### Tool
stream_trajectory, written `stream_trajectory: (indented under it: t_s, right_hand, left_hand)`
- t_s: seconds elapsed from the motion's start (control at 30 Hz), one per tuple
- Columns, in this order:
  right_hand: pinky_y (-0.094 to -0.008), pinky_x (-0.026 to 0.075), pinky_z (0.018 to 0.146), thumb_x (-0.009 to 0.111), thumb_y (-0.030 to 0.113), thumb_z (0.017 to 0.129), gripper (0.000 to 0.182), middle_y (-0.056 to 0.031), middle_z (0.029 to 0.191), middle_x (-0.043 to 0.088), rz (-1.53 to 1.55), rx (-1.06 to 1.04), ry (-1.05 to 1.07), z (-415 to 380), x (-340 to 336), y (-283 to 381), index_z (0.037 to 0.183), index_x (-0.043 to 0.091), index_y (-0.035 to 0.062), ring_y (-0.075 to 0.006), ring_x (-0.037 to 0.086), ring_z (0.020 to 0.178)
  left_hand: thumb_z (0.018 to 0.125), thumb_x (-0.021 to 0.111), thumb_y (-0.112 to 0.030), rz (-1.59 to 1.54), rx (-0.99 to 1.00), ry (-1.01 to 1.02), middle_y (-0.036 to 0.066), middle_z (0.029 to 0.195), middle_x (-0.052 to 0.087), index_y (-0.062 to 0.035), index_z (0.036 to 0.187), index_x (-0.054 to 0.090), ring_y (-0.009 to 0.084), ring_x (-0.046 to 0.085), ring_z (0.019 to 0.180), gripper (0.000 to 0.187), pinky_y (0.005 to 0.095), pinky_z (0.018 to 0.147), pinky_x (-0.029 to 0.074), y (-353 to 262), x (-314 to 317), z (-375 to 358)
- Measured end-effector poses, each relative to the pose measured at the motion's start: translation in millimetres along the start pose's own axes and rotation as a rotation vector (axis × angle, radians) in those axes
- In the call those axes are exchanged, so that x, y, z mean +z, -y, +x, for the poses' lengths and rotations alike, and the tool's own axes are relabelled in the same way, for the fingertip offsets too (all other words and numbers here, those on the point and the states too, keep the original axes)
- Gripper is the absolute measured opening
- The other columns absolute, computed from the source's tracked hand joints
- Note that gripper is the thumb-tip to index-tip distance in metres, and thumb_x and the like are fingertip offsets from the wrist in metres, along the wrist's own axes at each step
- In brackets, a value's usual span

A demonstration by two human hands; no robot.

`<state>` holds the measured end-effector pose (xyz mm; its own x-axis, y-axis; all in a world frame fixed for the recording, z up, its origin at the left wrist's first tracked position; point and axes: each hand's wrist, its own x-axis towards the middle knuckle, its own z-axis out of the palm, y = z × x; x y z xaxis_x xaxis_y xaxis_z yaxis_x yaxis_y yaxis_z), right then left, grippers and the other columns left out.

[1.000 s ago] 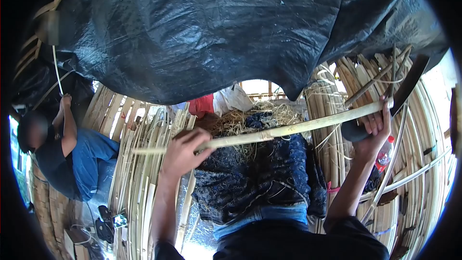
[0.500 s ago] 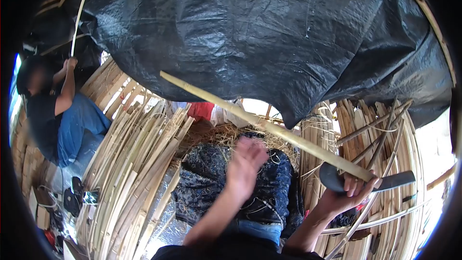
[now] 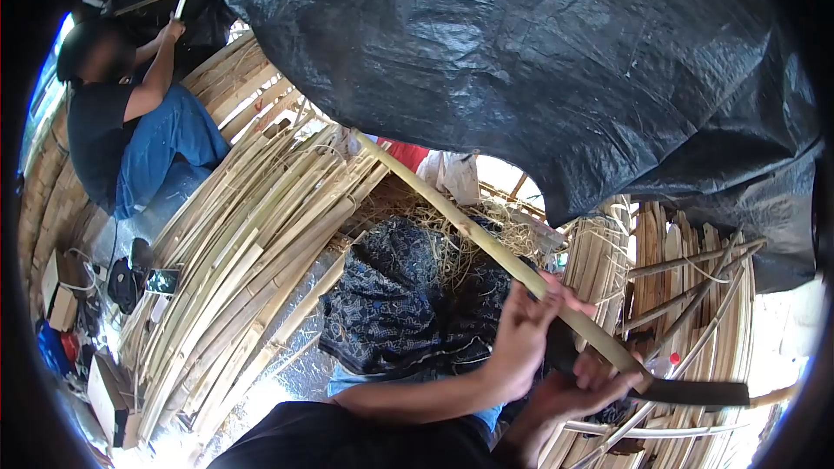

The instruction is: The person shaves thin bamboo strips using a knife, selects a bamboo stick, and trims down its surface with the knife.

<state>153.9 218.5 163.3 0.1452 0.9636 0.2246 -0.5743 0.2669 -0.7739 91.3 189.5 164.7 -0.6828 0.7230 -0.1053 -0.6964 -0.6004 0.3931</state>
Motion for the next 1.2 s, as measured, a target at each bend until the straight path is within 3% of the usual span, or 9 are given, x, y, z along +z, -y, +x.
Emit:
stream_trajectory:
  t_s: [0.13, 0.37, 0.43, 0.63, 0.7, 0.77, 0.9, 0.97, 1.2]
  right_hand:
    - [-0.0160, 0.040, 0.063, 0.048, 0.048, 0.103, 0.066, 0.0075, 0.062, 0.031, 0.047, -0.170, -0.075, 28.4, 4.8, 44.0, 0.145, 0.042, -0.0015, -0.0014, 0.032, 0.057]
    - [-0.0123, 0.030, 0.056, 0.055, 0.037, 0.101, 0.059, 0.0096, 0.061, 0.029, 0.106, -0.405, -0.014, 84.7, -17.8, 62.7, 0.141, 0.045, -0.0043, -0.0002, 0.028, 0.055]
    - [-0.0124, 0.031, 0.056, 0.055, 0.036, 0.101, 0.057, 0.0098, 0.061, 0.029, 0.063, -0.379, -0.016, 87.5, -18.6, 60.0, 0.140, 0.046, -0.0039, -0.0002, 0.028, 0.054]
    - [-0.0127, 0.034, 0.056, 0.053, 0.033, 0.101, 0.053, 0.0103, 0.061, 0.029, 0.060, -0.357, -0.093, 86.0, -19.0, 67.1, 0.139, 0.048, -0.0026, 0.0001, 0.027, 0.052]
    - [-0.0128, 0.035, 0.056, 0.053, 0.032, 0.101, 0.052, 0.0105, 0.061, 0.029, 0.050, -0.325, -0.112, 93.2, -31.3, 64.7, 0.139, 0.049, -0.0022, 0.0002, 0.027, 0.052]
    - [-0.0151, 0.036, 0.052, 0.052, 0.032, 0.101, 0.049, 0.0106, 0.062, 0.029, 0.017, -0.251, -0.050, 94.2, -48.2, 61.3, 0.138, 0.051, 0.0002, -0.0004, 0.027, 0.050]
    - [-0.0199, 0.025, 0.036, 0.043, 0.035, 0.105, 0.044, 0.0087, 0.053, 0.032, -0.334, -0.228, 0.106, 91.9, -64.5, 38.7, 0.125, 0.057, -0.0014, -0.0018, 0.029, 0.040]
    - [-0.0230, 0.024, 0.033, 0.047, 0.034, 0.103, 0.043, 0.0070, 0.051, 0.032, -0.062, 0.078, 0.336, 86.3, -76.4, 35.7, 0.123, 0.057, -0.0040, -0.0028, 0.028, 0.037]
    - [-0.0220, 0.020, 0.041, 0.060, 0.018, 0.097, 0.033, 0.0095, 0.053, 0.039, -0.390, 0.257, 0.377, 66.0, -64.0, 25.2, 0.118, 0.063, -0.0082, -0.0002, 0.030, 0.043]
  left_hand:
    - [0.105, 0.048, -0.021, -0.114, 0.087, 0.222, 0.010, 0.094, 0.061, -0.0080, 0.123, 0.035, 0.0281, 0.066, 0.105, 0.026, 0.0456, 0.099, 0.048, 15.6, 40.9, -8.3]
    - [0.107, 0.034, -0.024, -0.282, 0.038, 0.333, 0.006, 0.098, 0.051, -0.0152, 0.136, 0.024, 0.0213, 0.058, 0.114, 0.032, 0.0491, 0.115, 0.037, 12.2, 116.9, -9.3]
    - [0.109, 0.029, -0.030, -0.176, 0.002, 0.417, 0.010, 0.105, 0.049, -0.0084, 0.137, 0.021, 0.0217, 0.051, 0.120, 0.036, 0.0433, 0.116, 0.032, 3.9, 127.2, -17.8]
    - [0.107, 0.037, -0.015, -0.144, -0.055, 0.539, 0.006, 0.099, 0.050, -0.0121, 0.139, 0.023, 0.0200, 0.057, 0.105, 0.035, 0.0403, 0.101, 0.045, 11.4, 133.9, -23.4]
    - [0.103, 0.044, -0.009, 0.035, 0.199, 0.517, 0.006, 0.096, 0.054, -0.0091, 0.142, 0.023, 0.0211, 0.060, 0.102, 0.044, 0.0375, 0.094, 0.048, 28.6, 115.6, -12.4]
    - [0.102, 0.045, -0.006, -0.011, -0.149, 0.392, 0.006, 0.092, 0.054, -0.0100, 0.141, 0.031, 0.0241, 0.063, 0.103, 0.042, 0.0410, 0.095, 0.048, 4.4, 88.4, -6.1]
    - [0.100, 0.043, -0.005, -0.004, -0.250, 0.306, 0.007, 0.090, 0.053, -0.0141, 0.137, 0.046, 0.0332, 0.064, 0.100, 0.038, 0.0508, 0.098, 0.047, 11.4, 25.8, -17.1]
    - [0.101, 0.040, -0.005, -0.028, -0.212, 0.374, 0.008, 0.089, 0.052, -0.0157, 0.141, 0.043, 0.0328, 0.062, 0.096, 0.041, 0.0527, 0.096, 0.048, 20.8, 1.4, -29.4]
    - [0.104, 0.041, -0.013, -0.161, -0.264, 0.402, 0.009, 0.094, 0.047, -0.0166, 0.143, 0.041, 0.0309, 0.057, 0.104, 0.039, 0.0497, 0.103, 0.042, -0.6, 23.8, -45.9]
